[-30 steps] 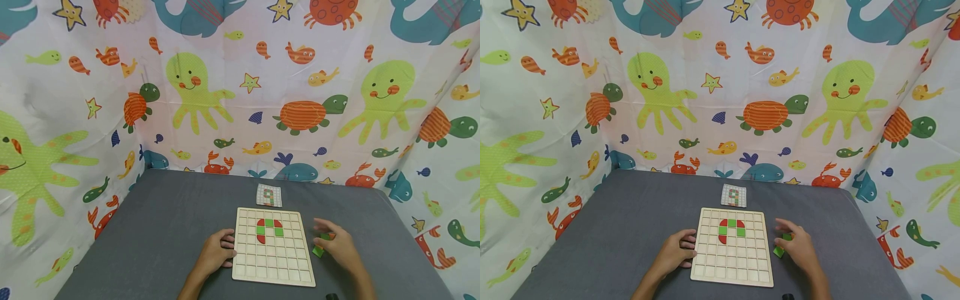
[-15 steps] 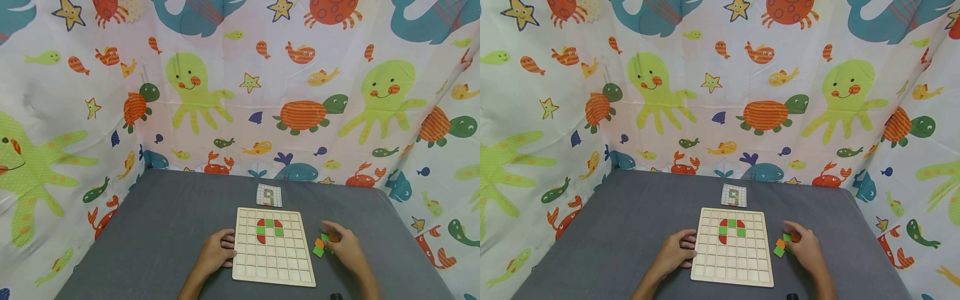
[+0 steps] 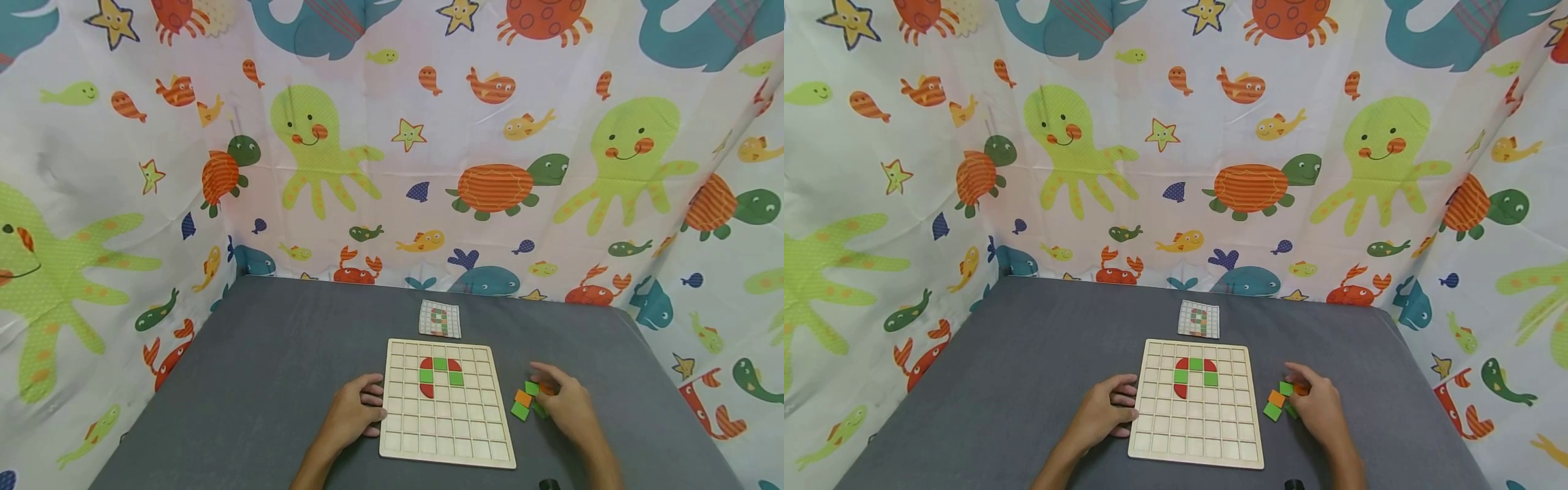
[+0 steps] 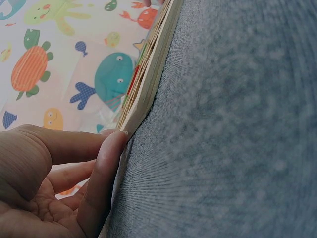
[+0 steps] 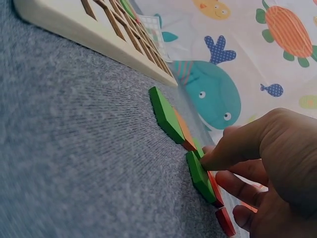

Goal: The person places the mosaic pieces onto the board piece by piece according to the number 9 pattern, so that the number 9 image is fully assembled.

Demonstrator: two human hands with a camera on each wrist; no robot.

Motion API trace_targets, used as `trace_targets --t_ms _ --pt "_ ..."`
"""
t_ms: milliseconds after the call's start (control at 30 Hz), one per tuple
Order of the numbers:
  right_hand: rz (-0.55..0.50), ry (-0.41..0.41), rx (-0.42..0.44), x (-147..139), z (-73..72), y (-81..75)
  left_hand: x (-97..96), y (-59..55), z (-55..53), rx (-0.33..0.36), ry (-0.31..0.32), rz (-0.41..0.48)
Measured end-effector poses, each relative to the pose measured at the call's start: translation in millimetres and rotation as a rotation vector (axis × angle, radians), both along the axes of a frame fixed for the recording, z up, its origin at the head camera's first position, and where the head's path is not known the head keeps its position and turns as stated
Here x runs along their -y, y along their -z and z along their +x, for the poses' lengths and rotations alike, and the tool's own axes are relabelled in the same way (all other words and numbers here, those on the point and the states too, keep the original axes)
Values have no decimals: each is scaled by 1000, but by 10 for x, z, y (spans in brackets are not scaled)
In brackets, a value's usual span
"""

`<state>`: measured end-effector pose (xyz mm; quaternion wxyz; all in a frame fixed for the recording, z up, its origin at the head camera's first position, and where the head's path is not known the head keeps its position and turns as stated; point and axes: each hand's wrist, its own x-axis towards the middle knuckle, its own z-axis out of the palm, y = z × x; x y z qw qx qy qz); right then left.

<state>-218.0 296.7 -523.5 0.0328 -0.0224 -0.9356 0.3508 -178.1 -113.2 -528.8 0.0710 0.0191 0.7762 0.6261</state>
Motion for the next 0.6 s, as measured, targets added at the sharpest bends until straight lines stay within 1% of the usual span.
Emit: trace_targets --t_ms 267,433,600 --pt "28 11 -30 7 9 8 -10 10 -9 6 3 -15" --pt "56 3 -41 17 10 -2 0 5 -3 2 6 3" --pt "46 -9 -49 53 19 -20 4 6 1 -3 8 12"
